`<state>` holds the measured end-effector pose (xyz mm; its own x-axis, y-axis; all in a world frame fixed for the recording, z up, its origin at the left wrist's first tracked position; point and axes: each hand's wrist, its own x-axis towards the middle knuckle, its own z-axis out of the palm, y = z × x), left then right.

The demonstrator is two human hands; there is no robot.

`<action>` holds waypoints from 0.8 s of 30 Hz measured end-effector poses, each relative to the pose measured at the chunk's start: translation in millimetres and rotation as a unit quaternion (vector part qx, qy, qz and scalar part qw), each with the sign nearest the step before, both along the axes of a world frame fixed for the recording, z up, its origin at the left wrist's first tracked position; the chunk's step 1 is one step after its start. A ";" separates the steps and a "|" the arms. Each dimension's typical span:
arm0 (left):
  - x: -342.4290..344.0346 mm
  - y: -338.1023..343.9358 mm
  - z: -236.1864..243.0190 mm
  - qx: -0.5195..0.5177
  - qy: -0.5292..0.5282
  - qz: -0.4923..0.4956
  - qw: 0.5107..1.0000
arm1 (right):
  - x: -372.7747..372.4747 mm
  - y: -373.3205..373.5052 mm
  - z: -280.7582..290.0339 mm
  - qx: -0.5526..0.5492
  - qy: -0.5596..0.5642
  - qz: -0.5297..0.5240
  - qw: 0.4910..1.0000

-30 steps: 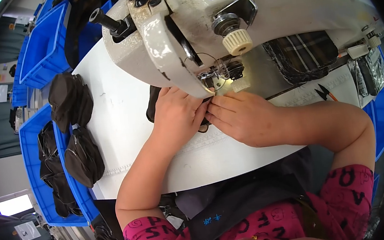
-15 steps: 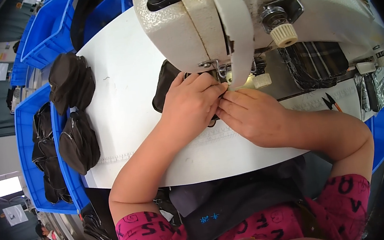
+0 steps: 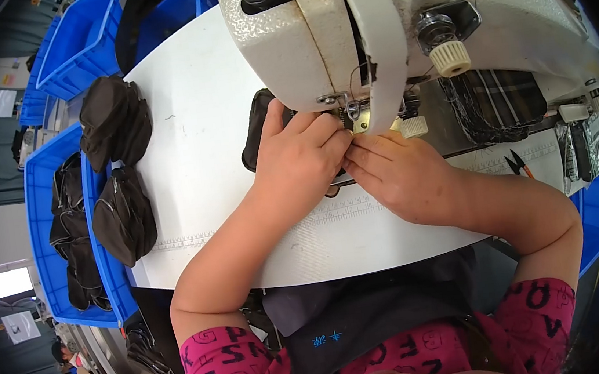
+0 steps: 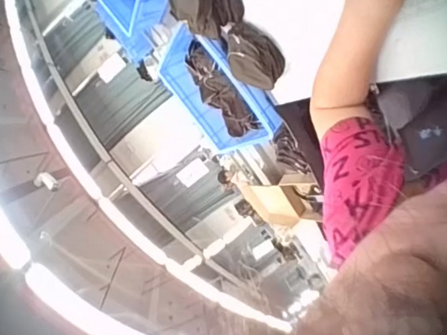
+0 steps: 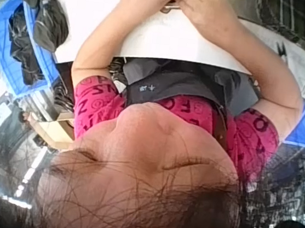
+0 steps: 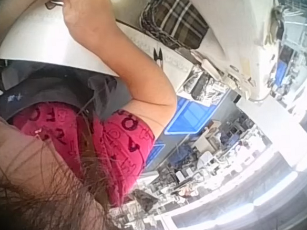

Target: Sewing small leather pieces together using an industrial sewing machine.

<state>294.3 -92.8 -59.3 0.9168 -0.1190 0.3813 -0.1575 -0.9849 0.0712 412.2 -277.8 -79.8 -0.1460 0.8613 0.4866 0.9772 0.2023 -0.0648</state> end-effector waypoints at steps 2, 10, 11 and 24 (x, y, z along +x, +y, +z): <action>-0.8 0.6 4.1 -0.005 0.011 -0.002 1.000 | -0.3 -0.7 1.3 0.001 -0.006 0.001 1.000; -6.5 -9.4 -2.7 -0.080 0.007 0.000 0.997 | 0.4 -5.3 10.3 -0.062 -0.060 0.012 0.996; -6.9 -13.7 -1.8 -0.081 0.008 0.000 0.997 | 2.5 -8.6 13.2 -0.073 -0.050 0.012 0.996; -17.6 -21.4 9.8 -0.008 0.068 0.016 0.998 | -3.4 -14.5 13.0 -0.055 -0.074 -0.025 0.995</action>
